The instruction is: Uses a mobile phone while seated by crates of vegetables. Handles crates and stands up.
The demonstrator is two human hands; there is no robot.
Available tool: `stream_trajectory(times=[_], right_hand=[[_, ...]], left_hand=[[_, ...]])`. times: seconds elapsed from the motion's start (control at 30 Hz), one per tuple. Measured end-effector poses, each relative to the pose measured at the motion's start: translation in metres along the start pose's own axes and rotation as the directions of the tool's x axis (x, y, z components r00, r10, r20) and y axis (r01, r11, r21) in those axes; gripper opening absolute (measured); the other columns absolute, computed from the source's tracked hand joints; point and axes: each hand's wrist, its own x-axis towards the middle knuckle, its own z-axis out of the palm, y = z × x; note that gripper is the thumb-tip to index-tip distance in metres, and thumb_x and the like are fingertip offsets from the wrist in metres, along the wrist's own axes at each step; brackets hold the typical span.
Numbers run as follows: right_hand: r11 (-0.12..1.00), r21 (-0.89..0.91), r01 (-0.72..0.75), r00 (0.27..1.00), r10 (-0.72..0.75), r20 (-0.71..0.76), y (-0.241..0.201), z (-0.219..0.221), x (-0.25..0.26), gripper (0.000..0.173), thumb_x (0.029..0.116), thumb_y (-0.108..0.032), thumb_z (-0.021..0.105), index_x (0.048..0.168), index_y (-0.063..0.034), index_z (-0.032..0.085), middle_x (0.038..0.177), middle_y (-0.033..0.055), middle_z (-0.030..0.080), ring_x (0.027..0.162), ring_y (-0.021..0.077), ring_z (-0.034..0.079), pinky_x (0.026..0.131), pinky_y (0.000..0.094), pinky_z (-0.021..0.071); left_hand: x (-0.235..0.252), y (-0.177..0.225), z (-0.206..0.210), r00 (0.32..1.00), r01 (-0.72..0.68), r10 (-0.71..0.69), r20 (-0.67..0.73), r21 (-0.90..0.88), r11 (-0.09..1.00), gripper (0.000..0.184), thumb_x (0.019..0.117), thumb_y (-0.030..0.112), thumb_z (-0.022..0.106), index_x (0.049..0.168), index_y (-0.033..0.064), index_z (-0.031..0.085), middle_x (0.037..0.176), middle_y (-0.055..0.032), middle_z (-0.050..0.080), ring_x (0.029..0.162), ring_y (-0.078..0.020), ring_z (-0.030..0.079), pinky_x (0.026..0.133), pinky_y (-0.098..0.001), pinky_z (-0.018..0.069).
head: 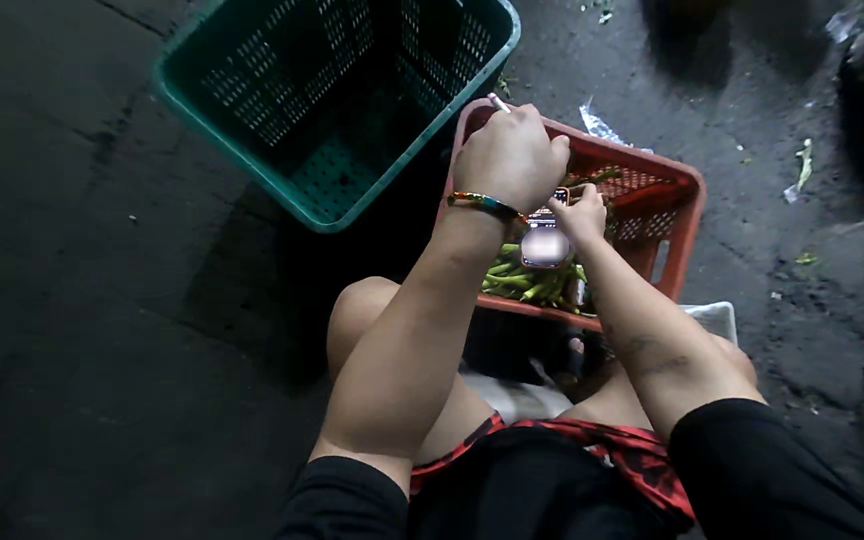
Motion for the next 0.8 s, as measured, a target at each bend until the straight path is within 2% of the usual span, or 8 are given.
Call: stream_trajectory(times=[0.13,0.23,0.37,0.57,0.63,0.7,0.77,0.8], right_hand=[[0.941,0.329,-0.076,0.996,0.057,0.067,0.009,-0.005,0.001,0.048,0.0990,-0.044,0.065,0.132,-0.0101,0.063,0.119,0.0132,0.070,0.111,0.0280,0.065,0.096,0.0537,0.0507],[0.906,0.407,-0.116,0.990,0.071,0.123,0.013,-0.012,0.001,0.039,0.1049,-0.037,0.057,0.133,-0.0110,0.065,0.126,0.0128,0.067,0.116,0.0251,0.063,0.099,0.0508,0.0501],[0.892,0.426,-0.151,0.987,0.109,0.123,0.015,-0.013,0.003,0.036,0.1045,-0.037,0.057,0.131,-0.0141,0.068,0.127,0.0104,0.067,0.119,0.0237,0.062,0.100,0.0515,0.0494],[0.899,0.417,-0.135,0.989,0.096,0.112,0.015,-0.013,0.003,0.035,0.1019,-0.035,0.063,0.128,-0.0123,0.069,0.125,0.0111,0.068,0.117,0.0239,0.063,0.099,0.0501,0.0496],[0.972,0.225,-0.074,0.997,0.068,0.037,0.004,-0.015,-0.007,0.046,0.0966,-0.045,0.067,0.128,-0.0123,0.069,0.127,0.0149,0.067,0.118,0.0317,0.063,0.099,0.0570,0.0497],[0.999,-0.024,-0.025,1.000,0.024,-0.007,-0.015,-0.013,-0.026,0.075,0.0877,-0.061,0.070,0.139,-0.0078,0.060,0.143,0.0266,0.051,0.131,0.0468,0.049,0.103,0.0672,0.0416],[0.980,-0.194,-0.039,0.998,0.029,-0.054,-0.030,0.001,-0.041,0.102,0.0768,-0.070,0.074,0.149,-0.0031,0.047,0.151,0.0287,0.042,0.137,0.0490,0.043,0.105,0.0673,0.0406],[0.970,-0.235,-0.060,0.996,0.041,-0.085,-0.035,0.010,-0.045,0.109,0.0735,-0.069,0.077,0.152,-0.0018,0.042,0.153,0.0277,0.041,0.138,0.0479,0.043,0.107,0.0658,0.0402]], left_hand=[[0.006,-0.002,-0.001,1.000,-0.006,0.006,0.007,-0.007,1.000,0.047,0.1023,0.048,0.054,0.129,0.0116,0.065,0.121,-0.0111,0.069,0.112,-0.0277,0.068,0.091,-0.0531,0.0546],[0.009,-0.002,0.001,1.000,-0.014,0.014,0.009,-0.003,1.000,0.045,0.1021,0.047,0.054,0.128,0.0120,0.066,0.119,-0.0107,0.070,0.110,-0.0266,0.068,0.089,-0.0523,0.0553],[0.009,0.000,0.003,0.999,-0.011,0.011,0.032,-0.007,1.000,0.048,0.1022,0.047,0.054,0.133,0.0118,0.064,0.121,-0.0116,0.069,0.111,-0.0273,0.068,0.091,-0.0527,0.0545],[0.012,-0.001,0.005,0.999,0.005,-0.005,0.040,-0.004,1.000,0.046,0.1021,0.046,0.055,0.132,0.0124,0.064,0.120,-0.0113,0.069,0.111,-0.0276,0.068,0.091,-0.0534,0.0541],[0.013,0.000,0.007,0.999,0.006,-0.006,0.033,-0.007,1.000,0.045,0.1017,0.046,0.055,0.131,0.0126,0.065,0.120,-0.0113,0.069,0.112,-0.0277,0.067,0.092,-0.0534,0.0538],[0.014,0.002,0.007,0.999,0.009,-0.009,0.036,0.000,1.000,0.047,0.1016,0.047,0.055,0.132,0.0128,0.065,0.120,-0.0112,0.069,0.112,-0.0281,0.067,0.092,-0.0542,0.0537],[0.015,0.004,0.010,0.998,0.008,-0.008,0.057,0.010,1.000,0.048,0.1021,0.048,0.054,0.133,0.0131,0.064,0.121,-0.0113,0.069,0.112,-0.0284,0.068,0.092,-0.0549,0.0540],[0.016,0.006,0.010,0.998,0.003,-0.003,0.057,0.010,1.000,0.048,0.1021,0.048,0.054,0.133,0.0127,0.064,0.121,-0.0115,0.069,0.112,-0.0285,0.068,0.092,-0.0548,0.0541]])
